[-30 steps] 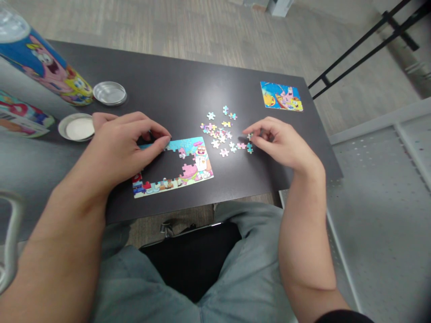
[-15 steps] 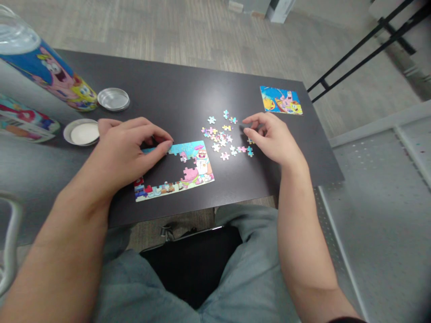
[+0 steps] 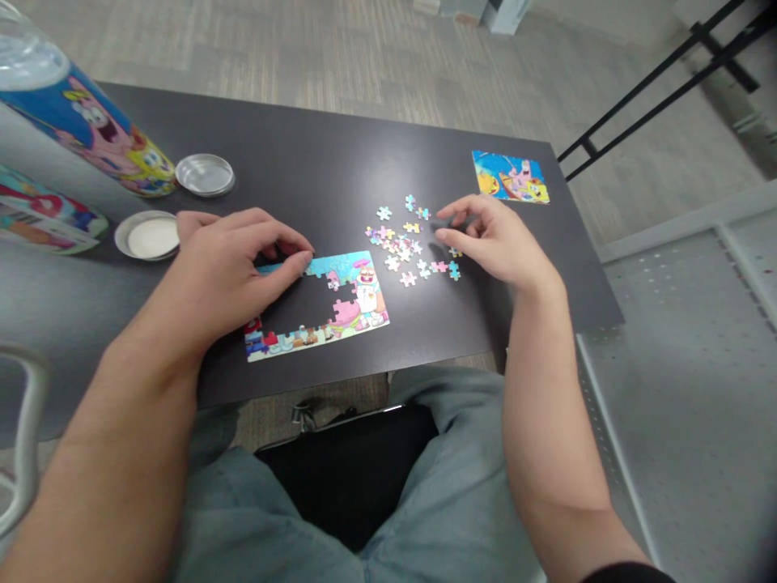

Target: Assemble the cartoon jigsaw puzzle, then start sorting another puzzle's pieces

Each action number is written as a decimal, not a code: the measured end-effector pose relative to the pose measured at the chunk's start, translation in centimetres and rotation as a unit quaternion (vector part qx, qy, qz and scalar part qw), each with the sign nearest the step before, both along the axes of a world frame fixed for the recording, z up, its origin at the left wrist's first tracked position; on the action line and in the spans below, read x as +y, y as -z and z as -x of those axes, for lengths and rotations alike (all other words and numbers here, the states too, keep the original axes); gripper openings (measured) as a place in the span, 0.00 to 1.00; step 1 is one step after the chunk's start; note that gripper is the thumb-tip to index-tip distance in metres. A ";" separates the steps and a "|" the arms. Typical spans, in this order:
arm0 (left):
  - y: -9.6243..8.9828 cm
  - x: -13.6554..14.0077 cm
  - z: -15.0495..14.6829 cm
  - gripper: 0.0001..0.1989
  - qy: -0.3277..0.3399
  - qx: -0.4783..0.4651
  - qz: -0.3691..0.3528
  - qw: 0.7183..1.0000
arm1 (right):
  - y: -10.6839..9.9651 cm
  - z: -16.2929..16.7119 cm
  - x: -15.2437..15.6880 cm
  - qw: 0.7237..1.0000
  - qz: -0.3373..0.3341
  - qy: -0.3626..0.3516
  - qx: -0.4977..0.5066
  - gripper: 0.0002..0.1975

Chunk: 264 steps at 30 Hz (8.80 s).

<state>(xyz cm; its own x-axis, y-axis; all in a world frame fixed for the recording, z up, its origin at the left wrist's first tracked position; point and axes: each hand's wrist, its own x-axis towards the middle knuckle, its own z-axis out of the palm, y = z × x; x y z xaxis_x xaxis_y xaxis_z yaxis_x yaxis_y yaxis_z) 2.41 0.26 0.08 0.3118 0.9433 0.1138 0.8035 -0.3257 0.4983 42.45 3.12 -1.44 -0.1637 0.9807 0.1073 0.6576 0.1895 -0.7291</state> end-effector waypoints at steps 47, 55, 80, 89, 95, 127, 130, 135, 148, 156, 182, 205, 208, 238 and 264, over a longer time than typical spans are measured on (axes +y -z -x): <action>0.4 0.2 -0.3 0.17 0.010 -0.015 -0.016 1.000 | 2.3 3.5 2.2 0.997 -0.026 0.050 0.060 0.11; 0.5 0.1 -0.3 0.17 0.011 -0.015 -0.021 1.000 | 2.7 2.5 2.3 0.997 -0.041 0.035 0.046 0.08; 1.0 0.1 -0.1 0.14 0.015 -0.019 -0.026 0.999 | 1.3 8.0 0.5 0.986 -0.090 -0.095 -0.099 0.18; 0.7 0.0 -0.3 0.14 0.011 -0.019 -0.015 1.000 | 0.8 8.3 0.4 0.986 -0.063 -0.113 -0.101 0.13; 0.6 -0.1 -0.3 0.13 0.014 -0.022 -0.013 1.000 | 0.7 7.1 0.6 0.992 -0.077 -0.063 -0.074 0.16; 0.3 -0.1 -0.4 0.16 0.017 -0.002 -0.005 1.000 | 0.7 7.5 0.1 0.988 -0.059 -0.109 -0.094 0.12; 0.1 -0.2 -0.4 0.18 0.019 0.007 0.003 1.000 | 0.6 7.6 0.1 0.988 -0.052 -0.112 -0.094 0.11; -0.1 -0.2 -0.5 0.19 0.018 0.016 0.007 1.000 | 0.4 6.8 0.4 0.990 -0.061 -0.097 -0.081 0.11; 0.0 -0.1 -0.3 0.17 0.010 -0.006 0.009 1.000 | -0.5 -0.3 -0.5 0.994 -0.098 0.001 -0.052 0.05; 0.3 0.1 -0.2 0.16 0.015 -0.010 -0.001 1.000 | 0.3 -2.3 -1.0 0.998 -0.029 0.023 -0.053 0.07; 0.7 0.2 -0.1 0.21 0.009 0.015 -0.023 1.000 | 0.0 -3.9 -0.8 0.997 0.068 -0.024 -0.006 0.20; 0.9 0.4 0.0 0.18 0.017 0.011 -0.019 1.000 | 0.0 -2.3 -0.6 0.998 0.012 -0.025 -0.049 0.14; 0.9 0.4 0.2 0.19 0.020 0.010 -0.016 1.000 | 0.1 -2.3 -0.6 0.999 0.008 -0.027 -0.026 0.13; 0.0 0.1 -0.8 0.17 0.009 0.017 0.014 1.000 | -0.6 -1.3 -0.8 0.993 0.040 -0.108 -0.005 0.09; -0.1 -0.1 -1.2 0.16 0.011 0.013 0.021 1.000 | -0.3 -1.2 -0.4 0.993 0.050 -0.108 -0.018 0.21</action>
<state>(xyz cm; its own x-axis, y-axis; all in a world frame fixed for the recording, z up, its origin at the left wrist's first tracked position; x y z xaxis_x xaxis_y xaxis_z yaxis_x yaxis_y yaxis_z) 3.59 0.20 0.18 0.3354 0.9398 0.0662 0.8091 -0.3233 0.4908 43.64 2.70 -1.16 -0.3735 0.9276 0.0014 0.6350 0.2568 -0.7286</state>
